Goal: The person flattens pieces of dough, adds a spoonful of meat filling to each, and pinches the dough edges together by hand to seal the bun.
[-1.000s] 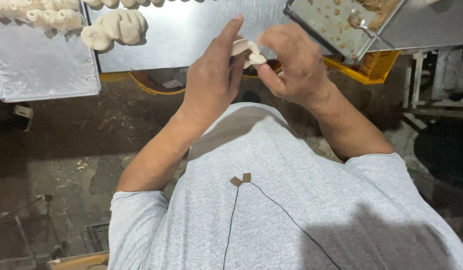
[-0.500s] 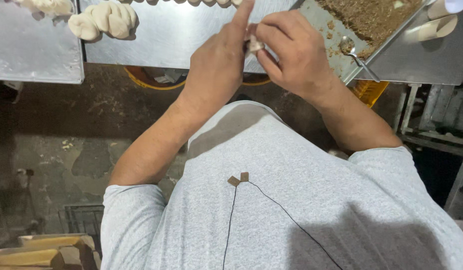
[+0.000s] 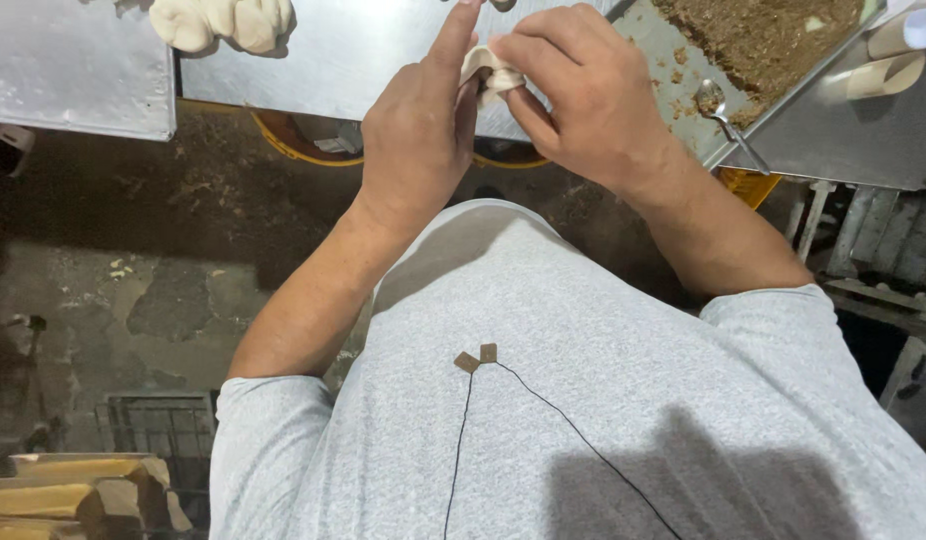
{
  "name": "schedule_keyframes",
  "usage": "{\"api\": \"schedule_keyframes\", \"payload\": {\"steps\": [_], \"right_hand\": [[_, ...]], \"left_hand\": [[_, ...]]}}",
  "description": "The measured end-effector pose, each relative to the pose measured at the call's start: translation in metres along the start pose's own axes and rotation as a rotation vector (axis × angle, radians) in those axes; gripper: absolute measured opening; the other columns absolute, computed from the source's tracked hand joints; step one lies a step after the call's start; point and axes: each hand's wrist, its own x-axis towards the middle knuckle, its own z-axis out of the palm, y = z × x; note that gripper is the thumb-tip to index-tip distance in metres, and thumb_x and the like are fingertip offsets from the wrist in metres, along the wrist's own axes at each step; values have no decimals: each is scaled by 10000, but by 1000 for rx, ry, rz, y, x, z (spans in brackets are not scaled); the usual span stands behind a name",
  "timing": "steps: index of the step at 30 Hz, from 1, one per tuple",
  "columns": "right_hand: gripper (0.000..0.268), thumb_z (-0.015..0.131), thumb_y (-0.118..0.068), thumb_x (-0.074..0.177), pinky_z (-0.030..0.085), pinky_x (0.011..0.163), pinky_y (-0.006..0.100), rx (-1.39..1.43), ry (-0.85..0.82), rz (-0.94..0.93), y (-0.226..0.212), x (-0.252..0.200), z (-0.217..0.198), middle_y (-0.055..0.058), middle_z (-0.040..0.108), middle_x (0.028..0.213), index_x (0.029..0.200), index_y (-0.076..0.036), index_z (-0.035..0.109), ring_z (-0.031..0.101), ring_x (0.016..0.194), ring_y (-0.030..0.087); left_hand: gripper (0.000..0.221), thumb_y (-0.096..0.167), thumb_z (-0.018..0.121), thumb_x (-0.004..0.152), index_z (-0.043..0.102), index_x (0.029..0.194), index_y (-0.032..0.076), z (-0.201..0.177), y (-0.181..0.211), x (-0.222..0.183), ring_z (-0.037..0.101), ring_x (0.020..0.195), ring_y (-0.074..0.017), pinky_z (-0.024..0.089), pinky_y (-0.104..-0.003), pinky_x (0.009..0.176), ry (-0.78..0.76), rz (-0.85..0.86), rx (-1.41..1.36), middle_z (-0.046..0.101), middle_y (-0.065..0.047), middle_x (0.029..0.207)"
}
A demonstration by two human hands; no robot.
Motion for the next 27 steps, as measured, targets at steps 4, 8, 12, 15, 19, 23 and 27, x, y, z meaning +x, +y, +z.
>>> {"api": "schedule_keyframes", "payload": {"steps": [4, 8, 12, 15, 19, 23, 27], "right_hand": [[232, 770, 8, 994, 529, 811, 359, -5, -43, 52, -14, 8, 12, 79, 651, 1135, 1202, -46, 682, 646, 953, 269], [208, 771, 5, 949, 515, 829, 383, -89, -33, 14, -35, 10, 14, 109, 621, 1090, 1124, -6, 658, 623, 971, 292], [258, 755, 24, 922, 515, 837, 392, -111, 29, 31, -54, 16, 21, 117, 618, 1103, 1163, 16, 665, 623, 999, 305], [224, 779, 12, 955, 519, 836, 387, -85, 14, 105, -65, 21, 33, 86, 640, 1107, 1154, -24, 682, 642, 990, 293], [217, 807, -22, 925, 527, 867, 411, -38, -52, 162, -84, 22, 58, 92, 650, 1116, 1105, -60, 692, 651, 1016, 318], [244, 758, -31, 878, 514, 861, 406, -112, -3, 121, -103, 20, 72, 137, 622, 1091, 1098, 13, 661, 624, 1031, 335], [206, 778, -23, 954, 527, 851, 389, -85, -25, 211, -114, 23, 79, 79, 647, 1113, 1139, -51, 691, 639, 1019, 286]], "left_hand": [[704, 87, 756, 1078, 310, 1618, 158, -13, -6, -3, 635, 792, -189, 542, -359, 729, 4, 7, 9, 638, -31, 908], [710, 6, 690, 1046, 279, 1611, 136, -29, -11, -8, 647, 840, -195, 557, -342, 755, -17, 106, 2, 640, -16, 939], [656, 6, 676, 1045, 265, 1541, 131, -49, -25, -18, 659, 901, -254, 549, -359, 788, 45, 153, -107, 628, -79, 1042], [601, -4, 668, 1038, 291, 1497, 87, -57, -36, -28, 714, 974, -232, 613, -337, 751, 14, -84, -453, 634, -118, 1163], [667, -10, 722, 1007, 352, 1548, 118, -66, -46, -55, 695, 797, -193, 561, -356, 724, -35, -241, -498, 720, -80, 1175], [620, -18, 692, 1065, 373, 1560, 176, -75, -59, -73, 730, 885, -172, 600, -307, 816, -10, -122, -460, 696, -60, 1199], [574, -15, 707, 1070, 390, 1510, 174, -85, -68, -76, 717, 922, -195, 598, -291, 808, 9, -82, -464, 683, -67, 1178]]}}
